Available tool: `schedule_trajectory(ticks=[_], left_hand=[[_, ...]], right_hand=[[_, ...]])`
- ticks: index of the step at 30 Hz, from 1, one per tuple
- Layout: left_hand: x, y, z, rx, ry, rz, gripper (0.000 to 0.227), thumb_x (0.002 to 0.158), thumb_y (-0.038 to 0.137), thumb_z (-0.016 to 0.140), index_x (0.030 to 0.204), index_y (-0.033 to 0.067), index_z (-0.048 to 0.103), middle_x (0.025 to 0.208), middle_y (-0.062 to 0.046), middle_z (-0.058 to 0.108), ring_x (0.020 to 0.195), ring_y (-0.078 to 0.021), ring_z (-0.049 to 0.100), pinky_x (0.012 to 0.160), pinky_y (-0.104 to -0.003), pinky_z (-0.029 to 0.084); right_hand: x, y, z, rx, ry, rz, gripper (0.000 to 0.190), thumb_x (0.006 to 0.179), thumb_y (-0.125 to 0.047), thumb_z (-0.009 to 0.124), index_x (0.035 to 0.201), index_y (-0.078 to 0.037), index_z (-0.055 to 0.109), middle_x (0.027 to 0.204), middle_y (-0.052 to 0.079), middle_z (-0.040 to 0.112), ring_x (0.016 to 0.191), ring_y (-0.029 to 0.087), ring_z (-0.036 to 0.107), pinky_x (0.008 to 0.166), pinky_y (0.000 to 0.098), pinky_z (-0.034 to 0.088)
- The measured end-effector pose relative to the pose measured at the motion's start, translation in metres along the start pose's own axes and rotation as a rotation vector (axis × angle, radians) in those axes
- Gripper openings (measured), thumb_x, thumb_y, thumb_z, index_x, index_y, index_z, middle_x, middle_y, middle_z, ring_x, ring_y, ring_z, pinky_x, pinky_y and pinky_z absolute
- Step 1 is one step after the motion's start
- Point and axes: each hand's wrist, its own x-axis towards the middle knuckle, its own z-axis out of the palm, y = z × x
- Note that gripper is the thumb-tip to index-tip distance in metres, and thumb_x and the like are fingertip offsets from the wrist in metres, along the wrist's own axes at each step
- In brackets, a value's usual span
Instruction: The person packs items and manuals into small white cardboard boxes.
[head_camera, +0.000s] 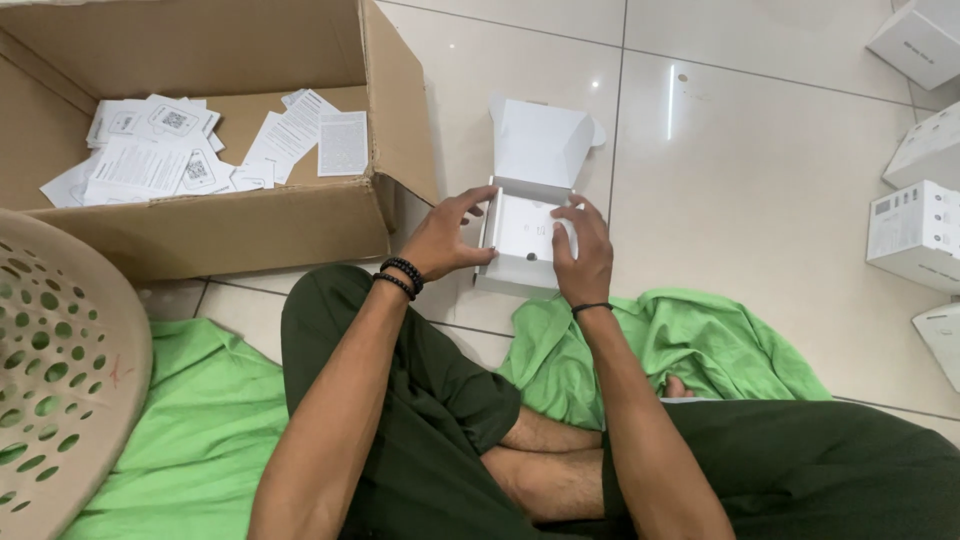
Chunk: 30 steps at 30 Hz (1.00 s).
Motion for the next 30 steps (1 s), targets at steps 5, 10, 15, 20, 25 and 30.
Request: schedule_trajectory(ticks=[5, 10, 15, 20, 25, 30], left_hand=[[-0.001, -0.014, 0.009, 0.116, -0.030, -0.056, 0.089, 0.066, 0.025, 0.083, 0.146, 0.0073, 0.048, 0.141, -0.017, 0.059, 0.129, -0.0348, 0.055, 0.111, -0.044, 0.046], [-0.004, -0.015, 0.017, 0.202, -0.006, -0.038, 0.093, 0.064, 0.024, 0.080, 0.146, 0.0056, 0.040, 0.148, -0.021, 0.049, 0.137, -0.0394, 0.043, 0.115, -0.045, 0.040], [-0.008, -0.009, 0.015, 0.194, 0.023, -0.046, 0.090, 0.066, 0.029, 0.079, 0.145, 0.0056, 0.042, 0.146, -0.018, 0.050, 0.139, -0.0376, 0.045, 0.117, -0.045, 0.040], [-0.005, -0.024, 0.024, 0.256, 0.014, -0.058, 0.090, 0.065, 0.028, 0.082, 0.143, 0.0050, 0.043, 0.148, -0.019, 0.043, 0.139, -0.0398, 0.042, 0.116, -0.046, 0.038], [-0.006, -0.019, 0.027, 0.268, 0.045, -0.059, 0.089, 0.064, 0.028, 0.084, 0.141, 0.0055, 0.044, 0.148, -0.018, 0.044, 0.138, -0.0384, 0.044, 0.115, -0.045, 0.039], [-0.008, -0.009, 0.023, 0.309, 0.030, -0.073, 0.086, 0.068, 0.031, 0.086, 0.141, 0.0079, 0.046, 0.145, -0.016, 0.049, 0.137, -0.0359, 0.048, 0.115, -0.045, 0.043]], right_hand=[[0.000, -0.010, 0.002, -0.148, -0.062, 0.025, 0.017, 0.094, -0.010, 0.066, 0.110, -0.009, 0.070, 0.141, 0.014, 0.060, 0.130, 0.038, 0.053, 0.104, 0.0466, 0.046], [0.000, -0.016, -0.003, -0.216, -0.085, -0.049, 0.020, 0.092, -0.008, 0.066, 0.112, -0.010, 0.069, 0.142, 0.014, 0.058, 0.127, 0.038, 0.053, 0.104, 0.0486, 0.047], [0.006, -0.028, -0.005, -0.407, -0.076, -0.132, 0.033, 0.086, 0.001, 0.063, 0.116, -0.011, 0.070, 0.136, 0.013, 0.060, 0.128, 0.034, 0.056, 0.101, 0.0496, 0.047], [0.005, -0.025, -0.002, -0.407, -0.060, -0.149, 0.030, 0.084, -0.001, 0.065, 0.111, -0.013, 0.070, 0.135, 0.017, 0.059, 0.126, 0.037, 0.055, 0.097, 0.0501, 0.046], [0.003, -0.014, -0.008, -0.209, -0.178, -0.068, 0.033, 0.090, -0.002, 0.062, 0.120, -0.014, 0.070, 0.141, 0.016, 0.056, 0.129, 0.036, 0.052, 0.101, 0.0478, 0.048], [0.002, -0.027, -0.001, -0.558, -0.150, -0.145, 0.037, 0.087, -0.004, 0.066, 0.121, -0.018, 0.068, 0.134, 0.011, 0.060, 0.132, 0.028, 0.053, 0.109, 0.0512, 0.041]])
